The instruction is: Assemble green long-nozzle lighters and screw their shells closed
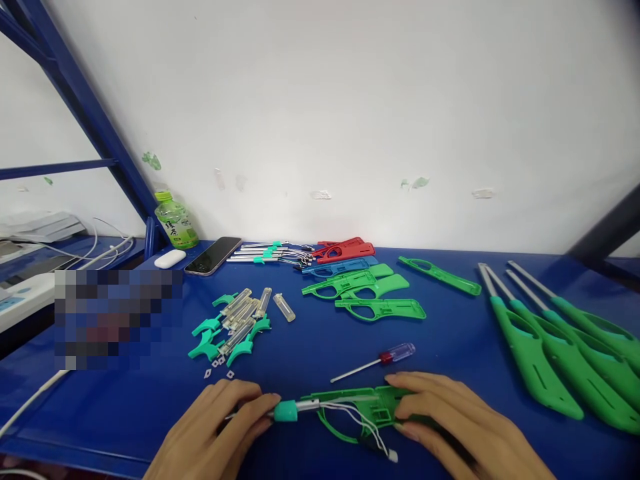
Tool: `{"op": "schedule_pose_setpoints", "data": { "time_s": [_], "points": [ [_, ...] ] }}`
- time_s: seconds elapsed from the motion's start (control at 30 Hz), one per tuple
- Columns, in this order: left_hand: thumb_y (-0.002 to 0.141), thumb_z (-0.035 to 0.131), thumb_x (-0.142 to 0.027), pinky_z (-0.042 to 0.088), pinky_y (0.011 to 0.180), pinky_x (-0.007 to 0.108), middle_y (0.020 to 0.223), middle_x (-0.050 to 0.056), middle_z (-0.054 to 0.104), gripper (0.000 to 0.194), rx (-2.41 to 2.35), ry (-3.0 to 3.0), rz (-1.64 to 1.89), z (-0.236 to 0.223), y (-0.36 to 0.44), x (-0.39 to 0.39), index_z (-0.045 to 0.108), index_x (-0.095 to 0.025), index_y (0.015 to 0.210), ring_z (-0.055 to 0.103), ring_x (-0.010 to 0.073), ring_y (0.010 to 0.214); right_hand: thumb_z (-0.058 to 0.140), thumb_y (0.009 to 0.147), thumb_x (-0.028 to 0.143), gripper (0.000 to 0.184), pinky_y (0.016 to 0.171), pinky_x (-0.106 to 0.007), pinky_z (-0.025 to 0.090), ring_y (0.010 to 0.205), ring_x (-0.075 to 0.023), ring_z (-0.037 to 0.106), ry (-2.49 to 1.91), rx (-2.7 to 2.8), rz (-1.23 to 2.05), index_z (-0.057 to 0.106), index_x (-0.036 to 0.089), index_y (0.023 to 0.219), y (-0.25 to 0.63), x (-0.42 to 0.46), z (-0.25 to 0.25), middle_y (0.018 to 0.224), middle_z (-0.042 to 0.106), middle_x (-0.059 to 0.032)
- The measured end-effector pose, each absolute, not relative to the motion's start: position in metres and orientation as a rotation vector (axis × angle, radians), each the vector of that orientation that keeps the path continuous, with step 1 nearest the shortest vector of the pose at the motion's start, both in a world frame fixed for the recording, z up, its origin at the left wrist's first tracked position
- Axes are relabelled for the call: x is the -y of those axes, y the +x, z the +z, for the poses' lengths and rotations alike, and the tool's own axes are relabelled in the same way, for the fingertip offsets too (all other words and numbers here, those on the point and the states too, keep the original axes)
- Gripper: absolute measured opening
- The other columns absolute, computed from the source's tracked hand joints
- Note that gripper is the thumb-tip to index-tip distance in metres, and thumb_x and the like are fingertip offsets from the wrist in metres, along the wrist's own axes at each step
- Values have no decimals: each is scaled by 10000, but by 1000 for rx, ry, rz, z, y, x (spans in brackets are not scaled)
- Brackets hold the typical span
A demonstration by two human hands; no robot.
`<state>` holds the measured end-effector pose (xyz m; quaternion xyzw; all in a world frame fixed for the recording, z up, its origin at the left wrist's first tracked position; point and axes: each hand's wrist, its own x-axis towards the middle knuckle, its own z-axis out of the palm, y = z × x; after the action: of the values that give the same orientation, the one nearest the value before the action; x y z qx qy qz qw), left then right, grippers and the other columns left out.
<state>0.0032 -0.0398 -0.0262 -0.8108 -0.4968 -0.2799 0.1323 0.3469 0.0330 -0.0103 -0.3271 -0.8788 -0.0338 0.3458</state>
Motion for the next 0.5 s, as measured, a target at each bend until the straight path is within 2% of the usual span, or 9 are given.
{"op": "schedule_pose_setpoints", "data": {
  "time_s": [0.2,0.37,0.5],
  "points": [
    [1131,482,-344,572,852,149,978,-13,761,281,1386,-2350,-818,-18,7,35,751,-307,1203,749,98,840,464,1124,489,390,818,-156,643,961,-138,824,-847,2277,-65,758,311,938,350,-30,-10,1067,842,39],
    [1125,496,-333,553,856,148,1054,1,737,274,1472,-2379,-867,-24,5,38,742,-317,1245,733,100,917,466,1126,479,360,842,-159,638,1001,-125,815,-857,2289,-61,750,328,964,351,-33,-12,1097,834,66],
    [1118,516,-328,550,873,149,1065,4,718,259,1525,-2419,-915,-27,1,40,747,-321,1235,721,98,909,467,1127,473,359,842,-152,636,1010,-128,814,-852,2294,-42,756,322,975,351,-32,-12,1101,835,52]
  ]
}}
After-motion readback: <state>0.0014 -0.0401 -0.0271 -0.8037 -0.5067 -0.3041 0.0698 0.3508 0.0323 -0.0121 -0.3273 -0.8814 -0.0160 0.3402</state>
